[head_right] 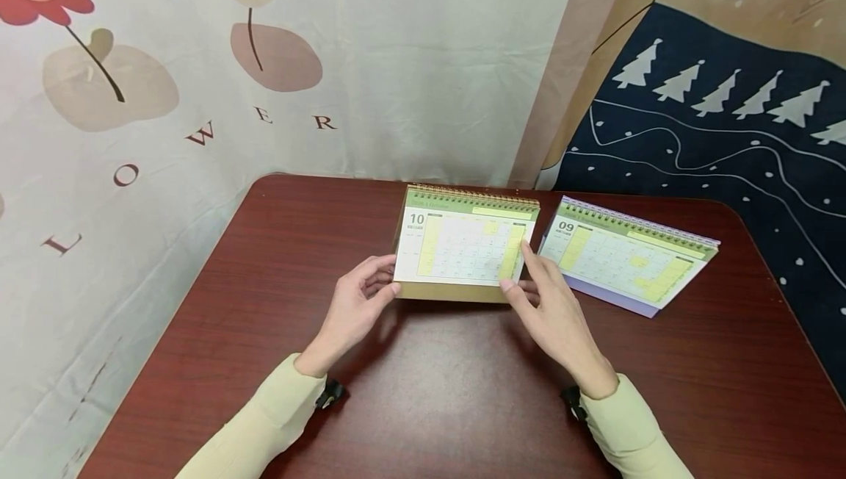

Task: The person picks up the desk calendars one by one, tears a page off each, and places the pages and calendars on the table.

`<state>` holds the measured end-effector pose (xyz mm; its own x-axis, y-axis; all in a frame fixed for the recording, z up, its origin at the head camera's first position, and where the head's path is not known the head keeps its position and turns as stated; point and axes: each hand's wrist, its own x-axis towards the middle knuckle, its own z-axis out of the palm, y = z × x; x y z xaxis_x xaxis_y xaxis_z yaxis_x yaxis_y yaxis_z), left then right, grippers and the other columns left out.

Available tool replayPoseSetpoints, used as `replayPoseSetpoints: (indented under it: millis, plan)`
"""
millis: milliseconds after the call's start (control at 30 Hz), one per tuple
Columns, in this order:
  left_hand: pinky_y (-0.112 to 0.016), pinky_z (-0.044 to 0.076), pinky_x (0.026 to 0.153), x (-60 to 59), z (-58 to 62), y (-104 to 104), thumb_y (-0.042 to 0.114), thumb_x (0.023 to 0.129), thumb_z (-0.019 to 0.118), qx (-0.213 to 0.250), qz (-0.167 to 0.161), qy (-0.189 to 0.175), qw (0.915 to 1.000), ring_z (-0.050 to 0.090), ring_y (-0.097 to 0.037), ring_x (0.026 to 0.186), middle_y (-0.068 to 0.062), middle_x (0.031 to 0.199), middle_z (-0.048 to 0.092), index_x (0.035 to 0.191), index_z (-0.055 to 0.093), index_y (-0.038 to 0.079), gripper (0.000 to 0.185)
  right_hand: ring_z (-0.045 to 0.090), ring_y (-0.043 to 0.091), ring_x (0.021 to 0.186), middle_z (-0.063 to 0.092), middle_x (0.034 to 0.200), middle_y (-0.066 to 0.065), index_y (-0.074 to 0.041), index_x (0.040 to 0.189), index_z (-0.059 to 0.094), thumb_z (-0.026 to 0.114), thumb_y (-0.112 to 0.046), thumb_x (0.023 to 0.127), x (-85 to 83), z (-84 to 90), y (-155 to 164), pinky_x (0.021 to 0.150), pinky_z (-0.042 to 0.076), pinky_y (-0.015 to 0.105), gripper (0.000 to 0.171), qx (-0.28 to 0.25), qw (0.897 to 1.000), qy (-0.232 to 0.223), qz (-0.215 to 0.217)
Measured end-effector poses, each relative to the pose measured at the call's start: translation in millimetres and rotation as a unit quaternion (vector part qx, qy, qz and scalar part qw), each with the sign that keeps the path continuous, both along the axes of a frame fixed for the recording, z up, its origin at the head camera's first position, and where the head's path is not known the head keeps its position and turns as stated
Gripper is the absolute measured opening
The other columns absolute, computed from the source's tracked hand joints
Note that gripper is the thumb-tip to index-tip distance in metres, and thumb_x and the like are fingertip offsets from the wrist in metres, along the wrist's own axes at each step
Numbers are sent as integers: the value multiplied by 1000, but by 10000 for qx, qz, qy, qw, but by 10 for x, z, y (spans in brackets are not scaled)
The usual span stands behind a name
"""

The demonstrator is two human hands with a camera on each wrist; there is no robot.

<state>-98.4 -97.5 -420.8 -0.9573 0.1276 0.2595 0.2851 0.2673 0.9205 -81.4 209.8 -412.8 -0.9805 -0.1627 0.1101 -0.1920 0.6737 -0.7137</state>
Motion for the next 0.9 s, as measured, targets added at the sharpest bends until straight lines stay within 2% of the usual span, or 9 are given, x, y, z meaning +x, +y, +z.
replayPoseSetpoints:
  millis: [133, 267, 333, 433, 500, 567, 633, 733, 900]
  plan:
    - [-38, 60, 86, 3, 6, 10, -10, 89, 69, -21, -17, -44, 10000, 71, -27, 95, -15, 112, 70, 128, 67, -3, 40, 66, 38, 114, 39, 154, 23, -14, 163, 32, 56, -41, 106, 12, 32, -16, 91, 52, 59, 68, 205, 9994, 215, -201]
    - [-37, 60, 85, 17, 19, 21, -9, 89, 69, -82, 42, -167, 9998, 73, -27, 94, -17, 113, 71, 128, 67, -1, 40, 61, 39, 116, 41, 154, 21, -12, 159, 41, 62, -37, 103, 36, 51, -74, 82, 50, 58, 65, 484, 9935, 860, -564]
    - [-37, 60, 84, 21, 20, 25, -8, 90, 69, -109, 71, -218, 9997, 73, -26, 94, -17, 114, 72, 128, 67, 0, 39, 58, 41, 117, 43, 153, 21, -9, 155, 47, 66, -31, 99, 42, 53, -112, 78, 49, 58, 63, 632, 9861, 1391, -657]
    - [-35, 60, 83, 28, 20, 32, -8, 90, 68, -122, 68, -248, 9996, 73, -26, 95, -17, 113, 72, 127, 66, 1, 38, 55, 43, 123, 47, 152, 20, -6, 147, 55, 70, -26, 94, 36, 43, -172, 82, 49, 61, 59, 804, 9704, 2197, -601]
    - [-34, 59, 82, 28, 16, 36, -8, 90, 67, -114, 44, -230, 9997, 73, -27, 95, -18, 113, 73, 126, 66, 0, 37, 52, 46, 128, 49, 152, 20, -5, 144, 59, 70, -28, 93, 19, 29, -211, 91, 48, 64, 57, 899, 9592, 2644, -432]
    - [-33, 59, 82, 31, 17, 41, -9, 90, 67, -106, 23, -221, 9997, 73, -27, 96, -19, 113, 73, 125, 65, -1, 36, 47, 47, 136, 48, 154, 19, -6, 142, 60, 65, -37, 97, 3, 12, -249, 101, 43, 66, 55, 1005, 9511, 2914, -220]
    - [-31, 59, 82, 35, 21, 46, -9, 90, 66, -105, 8, -215, 9997, 73, -27, 97, -19, 113, 74, 125, 65, -1, 35, 44, 47, 140, 47, 156, 18, -7, 142, 61, 57, -47, 101, -15, -8, -287, 107, 39, 66, 58, 1088, 9451, 3082, 7]
    - [-29, 58, 82, 34, 23, 52, -9, 90, 66, -53, -17, -211, 9998, 73, -28, 97, -19, 113, 74, 124, 64, -2, 35, 38, 47, 145, 44, 159, 15, -9, 144, 59, 45, -58, 105, -36, -35, -342, 110, 34, 67, 65, 1194, 9421, 3123, 260]
    - [-26, 56, 79, 28, 21, 64, -10, 90, 66, 61, -62, -180, 9998, 72, -27, 96, -20, 111, 74, 125, 63, -3, 36, 32, 43, 150, 41, 162, 12, -9, 147, 56, 43, -64, 103, -71, -46, -433, 113, 30, 68, 71, 1313, 9403, 3098, 505]
